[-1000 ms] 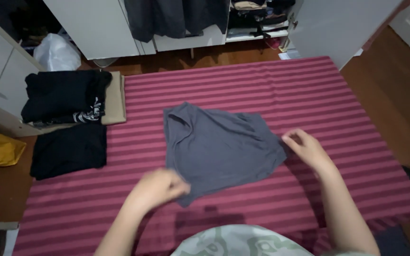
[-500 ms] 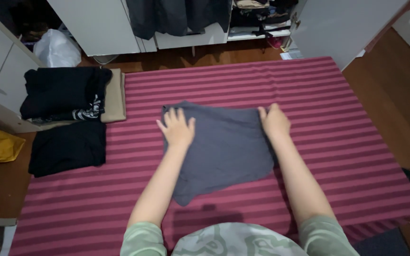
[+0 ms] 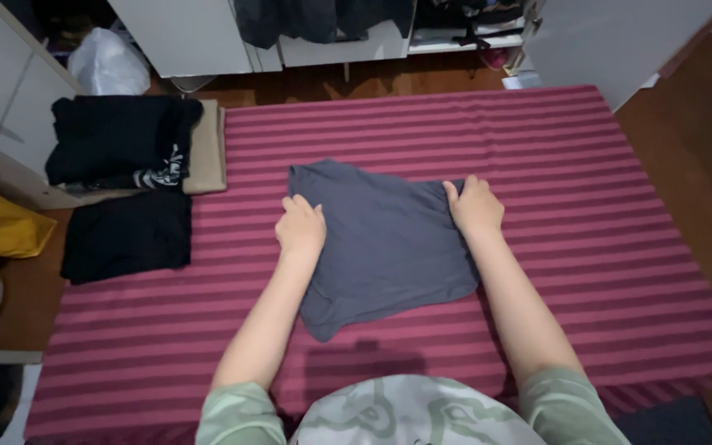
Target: The recorder is folding a pair of grey shorts on a bed.
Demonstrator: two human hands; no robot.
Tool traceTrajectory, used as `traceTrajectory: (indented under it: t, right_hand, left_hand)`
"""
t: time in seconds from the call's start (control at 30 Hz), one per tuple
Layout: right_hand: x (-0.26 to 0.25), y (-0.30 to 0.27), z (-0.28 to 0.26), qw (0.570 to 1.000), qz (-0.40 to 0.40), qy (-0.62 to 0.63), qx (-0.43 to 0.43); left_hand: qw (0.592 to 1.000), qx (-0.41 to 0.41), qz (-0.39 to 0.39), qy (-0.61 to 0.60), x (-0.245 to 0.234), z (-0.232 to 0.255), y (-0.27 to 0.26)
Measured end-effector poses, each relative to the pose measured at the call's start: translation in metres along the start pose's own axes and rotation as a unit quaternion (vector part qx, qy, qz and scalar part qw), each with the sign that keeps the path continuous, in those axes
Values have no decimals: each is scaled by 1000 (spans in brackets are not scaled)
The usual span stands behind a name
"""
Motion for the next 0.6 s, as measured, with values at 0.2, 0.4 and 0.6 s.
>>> traceTrajectory:
  t: [0.2,0.4,0.6]
  right_hand:
    - [8,1,3,999,40,-8,-8]
    - [9,4,3,1000,26,-14,7]
    - [26,30,20,999,-2,-46,27]
  left_hand:
    - [996,-41,74,19,-24,-8,-2]
    - [992,-25,112,-44,-40,-30,3]
    - [959,-133,-106,-226,43,-86,22]
Point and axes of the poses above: each hand's wrist, its own y-axis towards the middle knuckle, its own x-axis out of the palm, z = x × y, the point moved 3 cm from there along y, towards the middle knuckle, and after that the axes turned 9 degrees about x, right-handed, at the moved point
